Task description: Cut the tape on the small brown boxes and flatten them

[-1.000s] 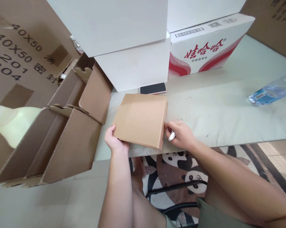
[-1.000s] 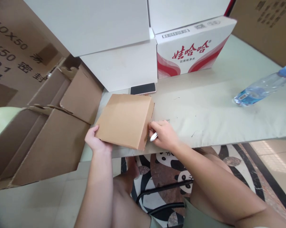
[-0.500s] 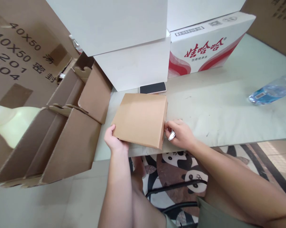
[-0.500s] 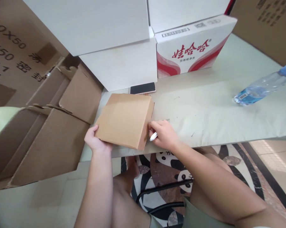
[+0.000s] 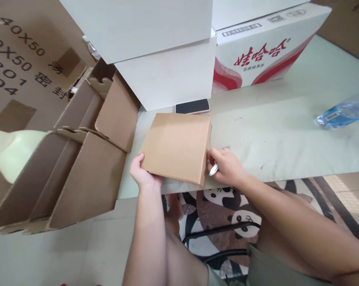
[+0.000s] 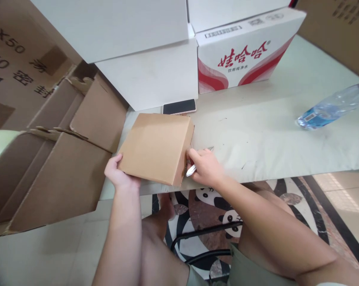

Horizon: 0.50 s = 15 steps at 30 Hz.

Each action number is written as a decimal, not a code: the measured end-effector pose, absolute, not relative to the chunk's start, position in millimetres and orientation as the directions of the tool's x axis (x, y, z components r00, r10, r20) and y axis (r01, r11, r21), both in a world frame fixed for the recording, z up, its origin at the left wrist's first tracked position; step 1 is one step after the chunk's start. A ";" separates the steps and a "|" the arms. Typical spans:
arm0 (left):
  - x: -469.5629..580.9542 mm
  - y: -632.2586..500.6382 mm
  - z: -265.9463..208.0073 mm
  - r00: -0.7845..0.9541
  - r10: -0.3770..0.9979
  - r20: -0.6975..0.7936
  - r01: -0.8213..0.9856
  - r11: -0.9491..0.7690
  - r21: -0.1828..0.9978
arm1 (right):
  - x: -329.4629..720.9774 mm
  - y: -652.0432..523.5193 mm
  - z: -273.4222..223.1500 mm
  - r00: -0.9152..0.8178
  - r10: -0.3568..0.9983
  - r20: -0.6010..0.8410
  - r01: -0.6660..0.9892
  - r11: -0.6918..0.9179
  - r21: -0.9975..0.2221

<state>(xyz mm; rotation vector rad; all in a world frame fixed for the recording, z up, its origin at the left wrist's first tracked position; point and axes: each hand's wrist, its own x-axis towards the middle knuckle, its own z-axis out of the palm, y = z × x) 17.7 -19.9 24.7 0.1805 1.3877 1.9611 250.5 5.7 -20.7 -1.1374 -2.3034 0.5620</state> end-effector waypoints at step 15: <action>16.8 -20.1 22.6 -0.731 0.630 -0.263 -0.451 -0.156 0.879 | 250.1 5.4 -20.3 -0.521 0.816 0.250 0.613 0.562 -0.555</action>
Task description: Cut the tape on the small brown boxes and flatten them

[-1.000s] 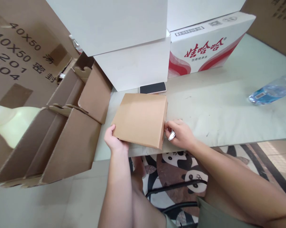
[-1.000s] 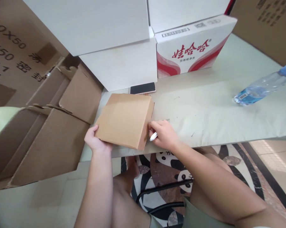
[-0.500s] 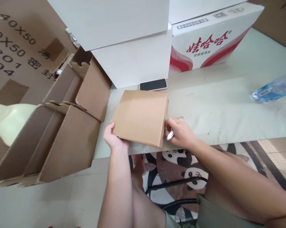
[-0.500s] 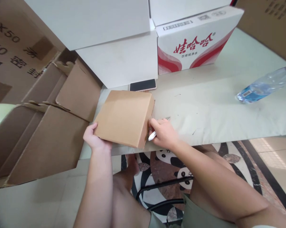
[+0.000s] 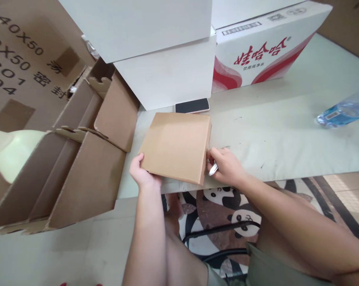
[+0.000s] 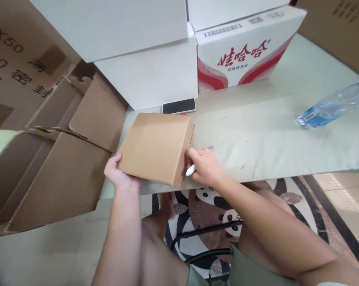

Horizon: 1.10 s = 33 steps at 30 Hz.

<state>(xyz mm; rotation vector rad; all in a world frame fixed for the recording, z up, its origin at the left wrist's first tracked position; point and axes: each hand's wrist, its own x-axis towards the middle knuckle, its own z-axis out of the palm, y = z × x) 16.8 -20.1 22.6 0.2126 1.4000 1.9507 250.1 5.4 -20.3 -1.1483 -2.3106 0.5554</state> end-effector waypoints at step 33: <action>21.4 -20.2 25.3 -0.738 0.610 -0.290 -0.465 -0.147 0.873 | 249.6 4.5 -20.0 -0.528 0.827 0.192 0.644 0.537 -0.545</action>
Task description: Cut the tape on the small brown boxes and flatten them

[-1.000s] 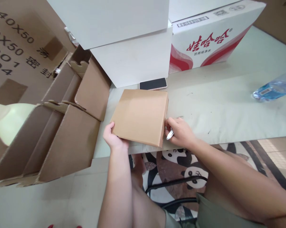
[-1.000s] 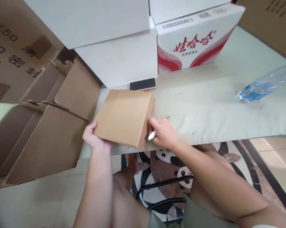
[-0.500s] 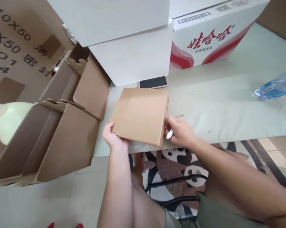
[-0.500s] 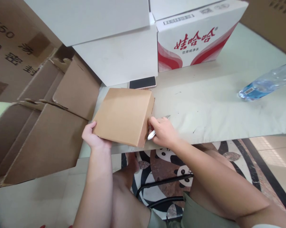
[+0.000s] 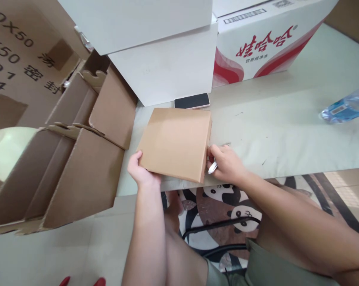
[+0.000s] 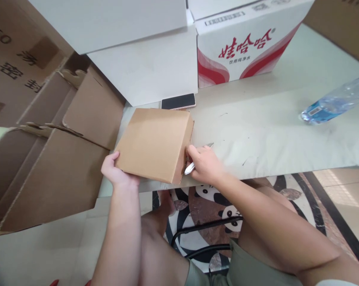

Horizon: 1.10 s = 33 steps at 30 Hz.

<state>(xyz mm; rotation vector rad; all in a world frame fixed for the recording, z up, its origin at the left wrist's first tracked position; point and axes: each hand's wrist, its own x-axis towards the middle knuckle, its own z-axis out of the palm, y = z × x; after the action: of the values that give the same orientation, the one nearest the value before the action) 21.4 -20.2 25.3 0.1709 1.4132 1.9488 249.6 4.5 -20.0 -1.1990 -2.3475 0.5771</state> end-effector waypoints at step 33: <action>23.9 -19.9 27.0 -0.744 0.602 -0.291 -0.472 -0.166 0.866 | 249.3 3.8 -20.6 -0.538 0.827 0.162 0.670 0.536 -0.514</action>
<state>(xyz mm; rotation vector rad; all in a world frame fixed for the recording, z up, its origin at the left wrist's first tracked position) 23.9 -19.9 27.0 0.1547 1.3995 1.9691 249.3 3.8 -20.6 -1.2269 -2.3900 0.5594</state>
